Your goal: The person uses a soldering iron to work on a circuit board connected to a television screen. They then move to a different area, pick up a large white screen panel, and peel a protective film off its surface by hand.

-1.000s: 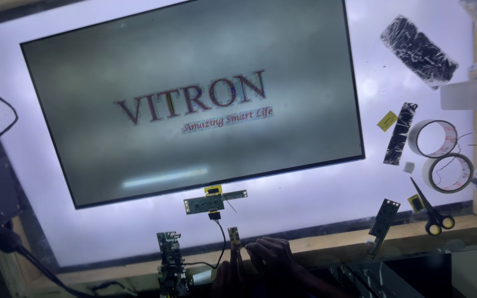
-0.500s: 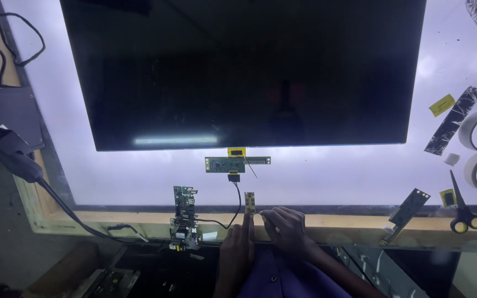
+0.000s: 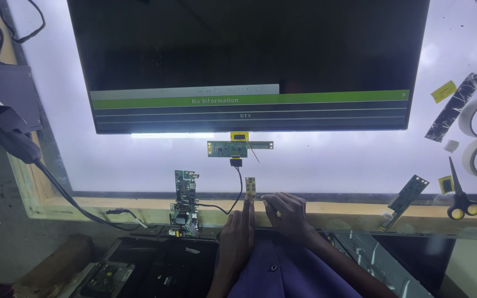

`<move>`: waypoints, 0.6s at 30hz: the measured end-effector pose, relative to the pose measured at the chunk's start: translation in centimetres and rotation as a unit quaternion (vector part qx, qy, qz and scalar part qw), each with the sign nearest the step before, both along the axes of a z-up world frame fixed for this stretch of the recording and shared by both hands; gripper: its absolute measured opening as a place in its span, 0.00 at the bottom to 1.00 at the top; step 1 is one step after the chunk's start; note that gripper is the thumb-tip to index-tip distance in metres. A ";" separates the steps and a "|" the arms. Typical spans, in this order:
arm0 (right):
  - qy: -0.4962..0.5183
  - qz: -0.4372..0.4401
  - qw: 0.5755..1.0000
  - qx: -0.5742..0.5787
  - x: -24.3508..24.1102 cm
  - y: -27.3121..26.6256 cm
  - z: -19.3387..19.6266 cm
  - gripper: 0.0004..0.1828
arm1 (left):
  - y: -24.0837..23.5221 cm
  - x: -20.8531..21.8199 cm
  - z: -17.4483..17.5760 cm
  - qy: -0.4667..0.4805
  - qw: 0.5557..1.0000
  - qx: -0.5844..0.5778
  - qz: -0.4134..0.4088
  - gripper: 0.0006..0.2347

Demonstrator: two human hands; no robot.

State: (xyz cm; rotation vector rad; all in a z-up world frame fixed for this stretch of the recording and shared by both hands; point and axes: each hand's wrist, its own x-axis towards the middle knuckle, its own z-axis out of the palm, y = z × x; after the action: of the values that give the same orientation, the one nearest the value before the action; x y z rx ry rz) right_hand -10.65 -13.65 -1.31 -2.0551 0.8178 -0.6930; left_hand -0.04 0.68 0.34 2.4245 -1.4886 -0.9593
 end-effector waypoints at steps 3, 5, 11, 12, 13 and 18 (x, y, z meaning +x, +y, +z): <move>0.004 0.002 1.000 -0.001 0.0 0.0 0.3 0.07 | 0.0 0.0 0.2 0.014 0.999 -0.030 0.004 0.31; 0.009 0.004 1.000 -0.004 0.0 0.1 0.3 0.07 | 0.0 0.0 0.3 0.016 1.000 -0.025 0.005 0.31; 0.010 0.004 1.000 -0.014 -0.1 0.5 0.1 0.06 | 0.0 -0.1 0.9 0.017 0.999 -0.046 0.012 0.31; 0.012 -0.001 1.000 -0.015 -0.1 0.6 0.0 0.06 | 0.2 -0.2 0.9 0.021 0.999 -0.047 0.019 0.31; 0.011 0.000 1.000 -0.016 -0.1 0.7 -0.1 0.06 | 0.2 -0.2 1.0 0.020 0.998 -0.048 0.020 0.31; 0.016 -0.011 0.999 -0.027 -0.3 1.1 -0.5 0.06 | 1.1 -0.5 0.2 0.000 0.998 -0.063 0.011 0.33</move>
State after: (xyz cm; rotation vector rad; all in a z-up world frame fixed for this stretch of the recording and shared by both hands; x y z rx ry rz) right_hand -10.94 -12.52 -1.86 -2.1132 0.8495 -0.7015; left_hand -0.52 1.79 0.56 2.3474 -1.4714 -0.8334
